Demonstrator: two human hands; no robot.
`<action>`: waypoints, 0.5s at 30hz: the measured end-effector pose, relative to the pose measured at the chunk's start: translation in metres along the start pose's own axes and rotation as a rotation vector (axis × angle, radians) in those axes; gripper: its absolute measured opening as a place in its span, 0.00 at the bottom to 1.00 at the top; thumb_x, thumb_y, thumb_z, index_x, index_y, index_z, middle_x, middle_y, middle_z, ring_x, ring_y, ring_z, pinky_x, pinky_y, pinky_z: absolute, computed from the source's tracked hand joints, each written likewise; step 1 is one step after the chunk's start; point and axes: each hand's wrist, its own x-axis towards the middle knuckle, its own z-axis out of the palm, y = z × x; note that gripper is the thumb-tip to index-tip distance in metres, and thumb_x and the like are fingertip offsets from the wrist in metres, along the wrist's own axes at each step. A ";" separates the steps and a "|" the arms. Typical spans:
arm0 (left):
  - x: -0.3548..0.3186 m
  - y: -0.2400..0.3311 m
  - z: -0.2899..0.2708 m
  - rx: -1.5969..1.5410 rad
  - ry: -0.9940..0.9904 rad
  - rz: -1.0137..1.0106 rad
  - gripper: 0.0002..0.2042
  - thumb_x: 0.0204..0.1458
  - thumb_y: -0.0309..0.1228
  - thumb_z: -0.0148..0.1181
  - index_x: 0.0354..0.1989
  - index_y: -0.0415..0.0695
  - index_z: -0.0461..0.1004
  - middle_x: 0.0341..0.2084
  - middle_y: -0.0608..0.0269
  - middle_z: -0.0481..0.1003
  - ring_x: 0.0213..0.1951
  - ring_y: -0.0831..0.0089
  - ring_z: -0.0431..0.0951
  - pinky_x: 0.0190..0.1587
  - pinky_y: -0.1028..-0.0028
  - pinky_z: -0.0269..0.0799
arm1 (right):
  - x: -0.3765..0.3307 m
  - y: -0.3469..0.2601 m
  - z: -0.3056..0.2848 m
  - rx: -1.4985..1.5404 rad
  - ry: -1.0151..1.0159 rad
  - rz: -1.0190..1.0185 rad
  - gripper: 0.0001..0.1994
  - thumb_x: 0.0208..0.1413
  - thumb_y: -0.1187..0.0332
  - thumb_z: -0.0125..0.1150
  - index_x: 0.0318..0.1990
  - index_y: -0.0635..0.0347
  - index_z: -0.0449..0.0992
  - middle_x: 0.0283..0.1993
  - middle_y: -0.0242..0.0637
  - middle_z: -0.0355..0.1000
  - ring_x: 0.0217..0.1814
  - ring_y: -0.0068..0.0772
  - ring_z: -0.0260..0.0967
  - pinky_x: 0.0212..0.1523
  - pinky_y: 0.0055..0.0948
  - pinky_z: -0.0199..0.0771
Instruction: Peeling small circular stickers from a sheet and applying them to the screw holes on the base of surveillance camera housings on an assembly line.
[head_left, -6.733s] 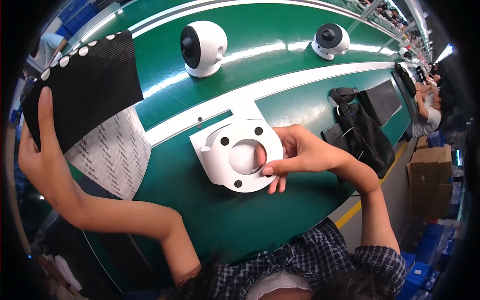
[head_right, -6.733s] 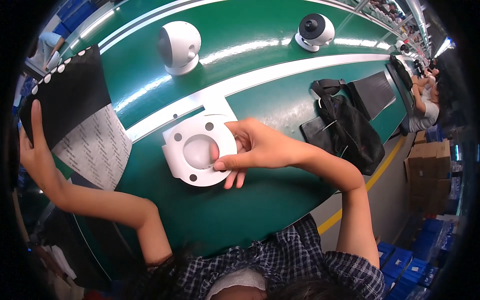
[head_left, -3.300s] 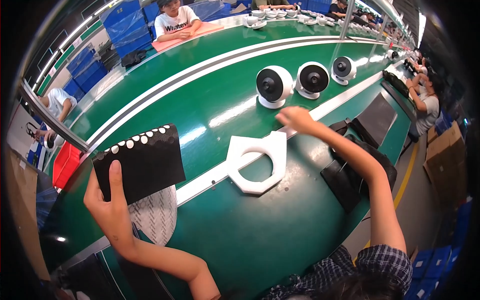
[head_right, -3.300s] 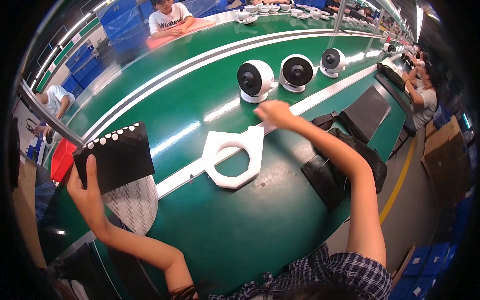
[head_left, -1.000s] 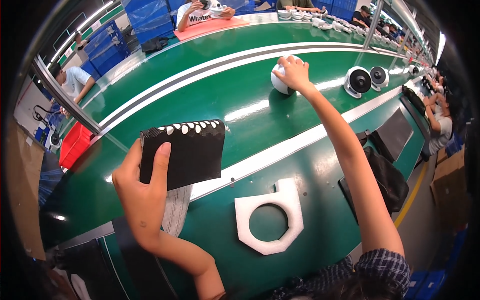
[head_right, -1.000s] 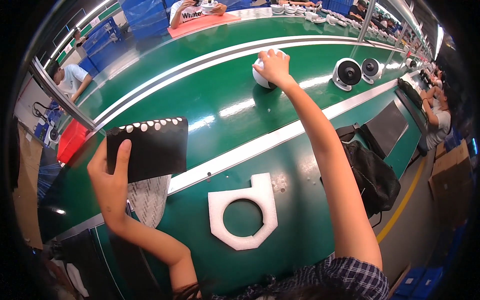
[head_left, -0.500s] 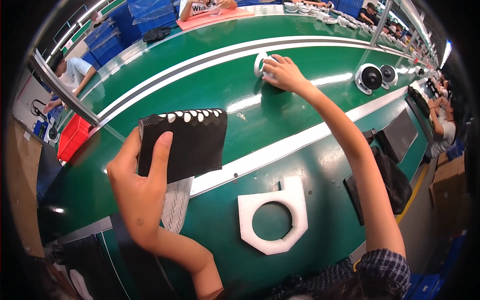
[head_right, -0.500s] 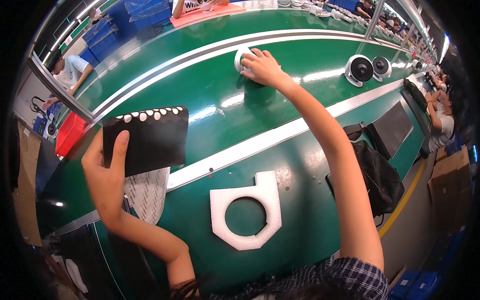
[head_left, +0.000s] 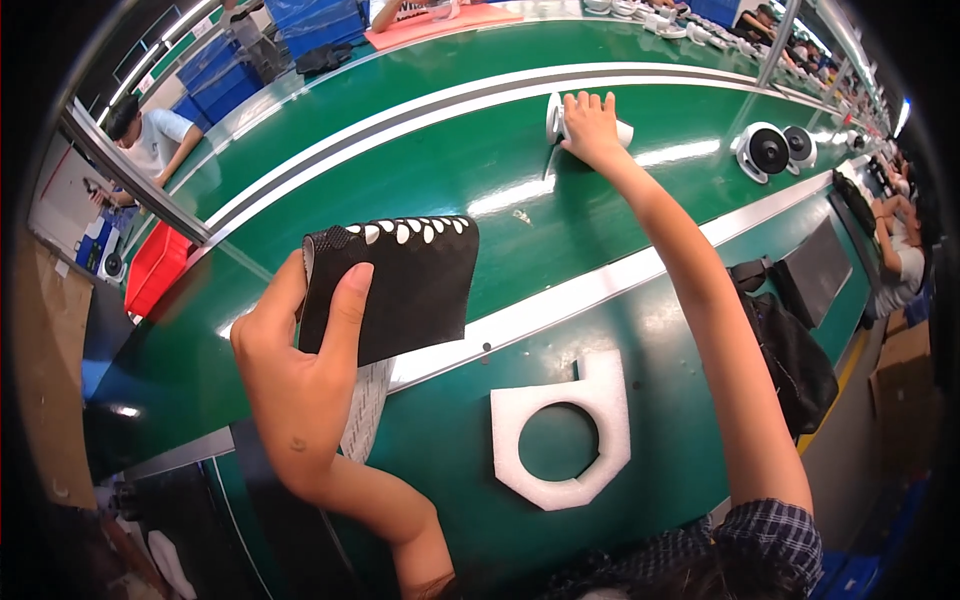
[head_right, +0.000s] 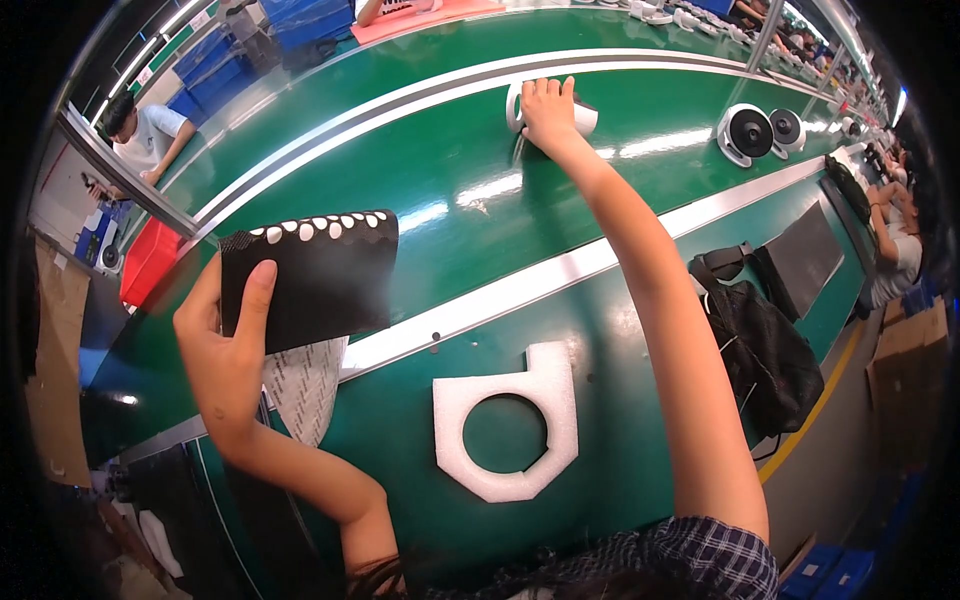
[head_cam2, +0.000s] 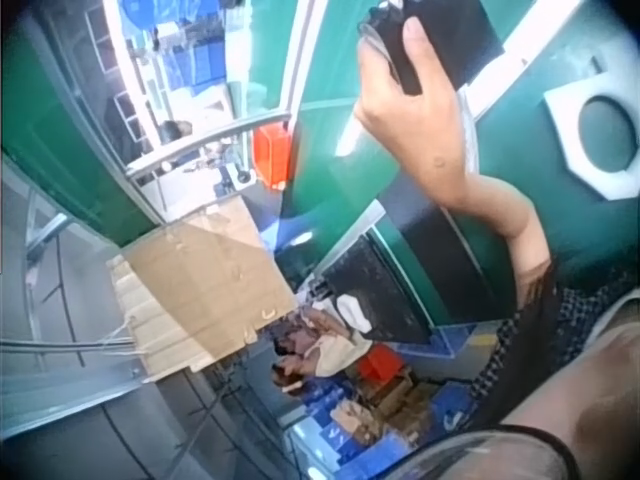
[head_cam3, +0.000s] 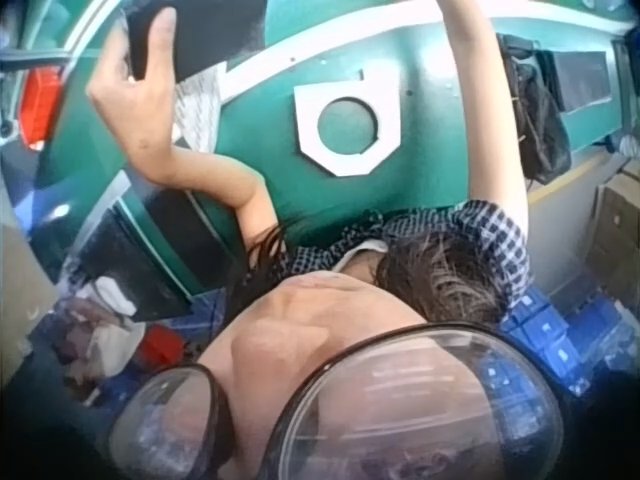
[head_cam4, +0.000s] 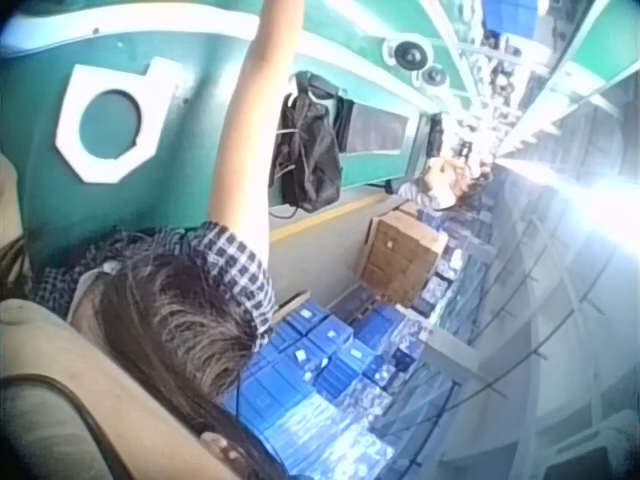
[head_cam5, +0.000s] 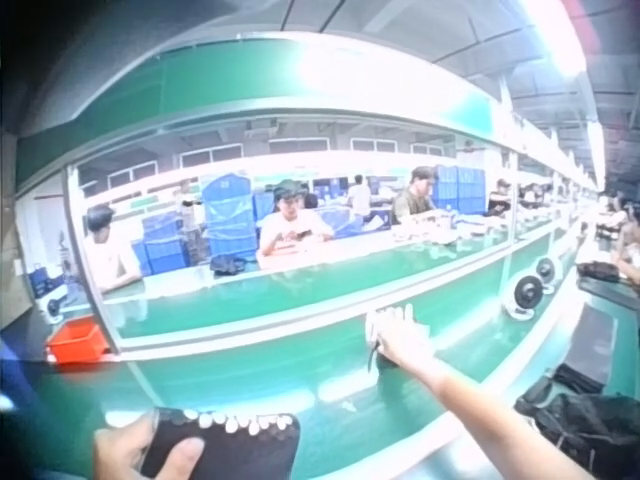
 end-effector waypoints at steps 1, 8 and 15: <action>0.000 0.000 0.001 0.007 0.000 -0.002 0.09 0.49 0.27 0.59 0.33 0.32 0.73 0.21 0.57 0.75 0.25 0.80 0.69 0.31 0.76 0.66 | 0.003 0.001 0.001 0.016 -0.018 -0.001 0.36 0.29 0.55 0.71 0.49 0.59 0.64 0.45 0.41 0.63 0.52 0.41 0.61 0.53 0.51 0.54; 0.001 0.002 0.001 0.031 -0.031 -0.029 0.09 0.49 0.26 0.59 0.34 0.32 0.73 0.22 0.57 0.75 0.25 0.80 0.70 0.33 0.77 0.67 | 0.026 0.002 0.016 -0.071 -0.005 0.015 0.30 0.25 0.52 0.72 0.38 0.61 0.73 0.42 0.38 0.65 0.48 0.36 0.63 0.42 0.37 0.63; -0.001 0.000 -0.002 0.050 -0.018 0.020 0.08 0.49 0.26 0.59 0.35 0.32 0.72 0.23 0.57 0.75 0.27 0.78 0.72 0.33 0.78 0.68 | 0.044 0.002 0.018 -0.092 -0.410 -0.001 0.36 0.21 0.53 0.74 0.45 0.60 0.72 0.48 0.38 0.67 0.54 0.38 0.63 0.53 0.39 0.59</action>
